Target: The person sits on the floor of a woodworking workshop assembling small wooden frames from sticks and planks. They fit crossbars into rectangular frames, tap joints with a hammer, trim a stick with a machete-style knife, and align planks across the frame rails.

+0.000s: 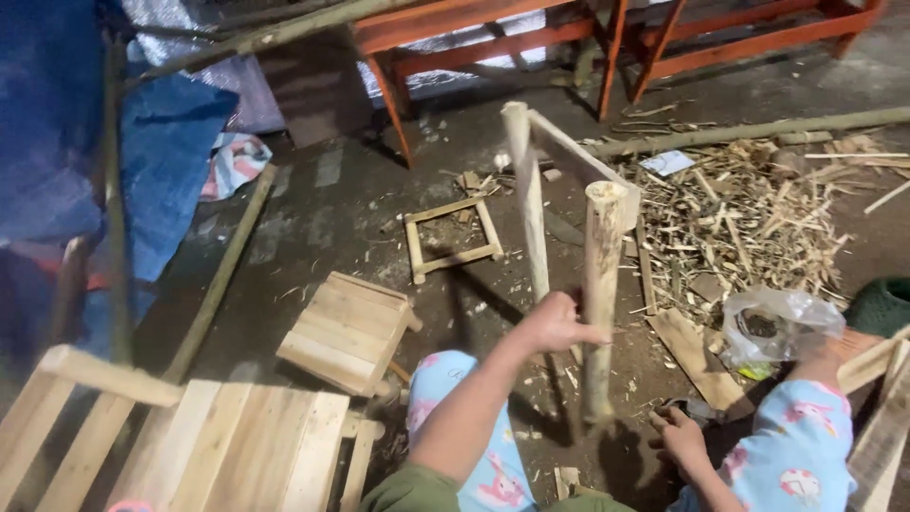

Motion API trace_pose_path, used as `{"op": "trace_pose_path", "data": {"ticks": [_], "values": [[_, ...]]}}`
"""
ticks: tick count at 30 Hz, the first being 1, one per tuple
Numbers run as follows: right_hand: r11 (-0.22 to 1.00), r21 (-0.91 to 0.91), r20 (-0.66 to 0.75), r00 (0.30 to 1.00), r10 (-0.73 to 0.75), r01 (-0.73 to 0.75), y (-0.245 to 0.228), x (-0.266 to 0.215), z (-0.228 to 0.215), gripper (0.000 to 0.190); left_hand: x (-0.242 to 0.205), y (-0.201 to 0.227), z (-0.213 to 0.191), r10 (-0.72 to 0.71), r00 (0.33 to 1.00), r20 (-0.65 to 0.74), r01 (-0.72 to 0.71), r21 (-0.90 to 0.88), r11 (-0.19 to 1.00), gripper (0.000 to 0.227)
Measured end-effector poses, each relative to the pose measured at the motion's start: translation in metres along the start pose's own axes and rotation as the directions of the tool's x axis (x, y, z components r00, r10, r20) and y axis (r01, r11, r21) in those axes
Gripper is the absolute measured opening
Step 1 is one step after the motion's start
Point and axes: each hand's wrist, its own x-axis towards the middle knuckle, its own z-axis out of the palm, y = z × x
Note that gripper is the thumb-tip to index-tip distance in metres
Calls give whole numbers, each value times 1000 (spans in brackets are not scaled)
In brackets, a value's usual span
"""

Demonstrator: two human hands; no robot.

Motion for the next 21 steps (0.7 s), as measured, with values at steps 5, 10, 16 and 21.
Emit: {"op": "trace_pose_path", "data": {"ticks": [5,10,16,21], "values": [[998,65,-27,1000,6,-4,-14,1,-2,32,24,-15,-6,-34,934,-355,-121,-404,907,83],[1000,5,-9,1000,27,-27,-23,-14,0,28,44,-33,-12,43,790,-612,-343,-382,858,48],[982,2,-50,981,-189,189,-23,-4,-16,23,18,-37,-53,176,763,-622,-448,-312,838,26],[817,-152,-137,807,-575,556,-120,-63,-37,55,16,-109,-113,684,607,-405,-658,225,718,29]]}}
